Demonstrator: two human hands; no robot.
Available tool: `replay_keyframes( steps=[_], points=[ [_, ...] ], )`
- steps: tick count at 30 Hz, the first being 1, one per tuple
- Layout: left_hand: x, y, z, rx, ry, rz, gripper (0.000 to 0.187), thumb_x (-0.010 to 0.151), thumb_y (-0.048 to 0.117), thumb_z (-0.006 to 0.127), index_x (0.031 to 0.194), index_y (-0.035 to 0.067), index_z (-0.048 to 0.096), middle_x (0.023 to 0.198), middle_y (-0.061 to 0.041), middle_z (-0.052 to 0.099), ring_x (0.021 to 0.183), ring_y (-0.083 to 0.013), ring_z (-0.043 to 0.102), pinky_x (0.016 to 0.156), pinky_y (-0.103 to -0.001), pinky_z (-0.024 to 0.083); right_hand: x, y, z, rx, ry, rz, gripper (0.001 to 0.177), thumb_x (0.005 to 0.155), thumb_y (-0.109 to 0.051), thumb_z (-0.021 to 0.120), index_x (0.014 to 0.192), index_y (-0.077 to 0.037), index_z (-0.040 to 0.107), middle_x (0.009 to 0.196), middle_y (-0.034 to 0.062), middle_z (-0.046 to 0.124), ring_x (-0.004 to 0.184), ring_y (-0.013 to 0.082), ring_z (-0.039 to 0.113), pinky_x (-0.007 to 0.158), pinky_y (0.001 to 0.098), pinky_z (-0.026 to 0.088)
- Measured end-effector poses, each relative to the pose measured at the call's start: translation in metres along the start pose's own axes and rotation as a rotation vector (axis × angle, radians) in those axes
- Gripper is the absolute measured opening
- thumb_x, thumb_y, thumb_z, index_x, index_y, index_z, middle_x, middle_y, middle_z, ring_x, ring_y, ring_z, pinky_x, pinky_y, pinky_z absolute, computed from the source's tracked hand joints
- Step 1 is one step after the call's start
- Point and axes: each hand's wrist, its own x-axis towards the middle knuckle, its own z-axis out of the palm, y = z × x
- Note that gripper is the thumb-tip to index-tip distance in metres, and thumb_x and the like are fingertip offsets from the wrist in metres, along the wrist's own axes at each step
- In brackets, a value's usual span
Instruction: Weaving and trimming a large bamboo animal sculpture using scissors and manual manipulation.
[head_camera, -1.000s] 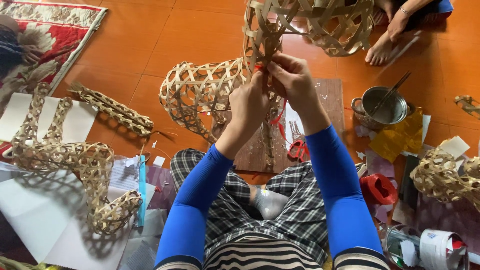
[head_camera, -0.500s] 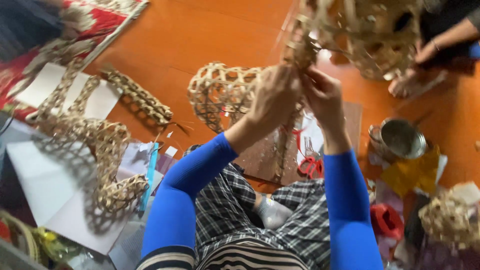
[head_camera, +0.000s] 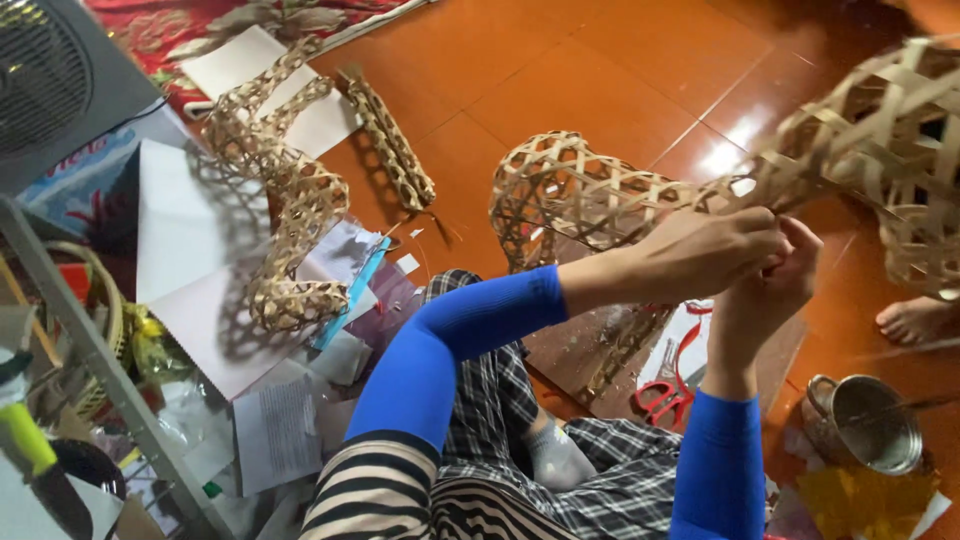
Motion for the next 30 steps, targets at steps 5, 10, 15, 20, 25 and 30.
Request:
replay_keyframes(
  steps=[5,10,15,20,25,30],
  points=[
    [0.014,-0.041,0.033,-0.349,-0.078,0.015,0.044,0.112,0.044,0.028,0.097,0.017,0.059,0.082,0.005,0.052,0.057,-0.0054,0.045,0.045,-0.018,0.046,-0.016,-0.046,-0.013,0.414,-0.087,0.229,0.038,0.12,0.005,0.046,0.153,-0.014,0.039,0.082,-0.0008,0.05,0.071,0.009,0.043,0.062,0.0241,0.035],
    [0.003,-0.033,0.015,-0.287,-0.041,0.141,0.014,0.108,0.019,0.05,0.103,0.007,0.053,0.093,-0.004,0.059,0.06,-0.0122,0.055,0.051,-0.028,0.055,-0.033,-0.072,-0.036,0.291,-0.036,0.314,0.032,0.111,0.005,0.047,0.141,-0.008,0.045,0.091,0.0013,0.051,0.069,0.011,0.045,0.058,0.0252,0.037],
    [0.003,-0.041,0.023,-0.232,-0.003,0.206,0.014,0.108,0.02,0.051,0.102,0.007,0.051,0.09,-0.003,0.056,0.059,-0.0122,0.052,0.052,-0.024,0.058,-0.027,-0.06,-0.053,0.231,-0.243,0.089,0.019,0.126,-0.008,0.042,0.139,-0.005,0.056,0.094,0.0132,0.071,0.077,0.0212,0.07,0.067,0.0316,0.06],
    [0.004,-0.042,0.014,-0.361,-0.034,0.206,0.021,0.101,0.01,0.068,0.122,0.008,0.064,0.111,-0.007,0.077,0.088,-0.0165,0.082,0.074,-0.025,0.074,0.017,-0.032,-0.047,-0.196,-0.196,-0.355,0.028,0.116,0.022,0.076,0.143,0.015,0.078,0.129,0.0293,0.076,0.106,0.0377,0.067,0.09,0.0468,0.054],
    [0.007,-0.027,-0.014,-0.529,-0.093,0.115,0.022,0.109,0.028,0.042,0.105,0.012,0.057,0.089,-0.001,0.067,0.067,-0.012,0.068,0.054,-0.026,0.059,0.014,-0.011,-0.048,-0.145,-0.144,-0.332,0.011,0.119,0.015,0.085,0.127,0.009,0.08,0.128,0.023,0.077,0.106,0.0313,0.069,0.092,0.0435,0.059],
    [0.009,-0.031,-0.01,-0.544,0.082,0.176,0.02,0.089,0.001,0.07,0.091,0.012,0.053,0.076,0.0,0.068,0.062,-0.0165,0.067,0.054,-0.035,0.055,0.011,0.005,-0.047,0.234,-0.276,-0.124,0.028,0.11,0.019,0.078,0.127,-0.002,0.07,0.155,0.0215,0.067,0.134,0.0303,0.065,0.111,0.0396,0.056]
  ],
)
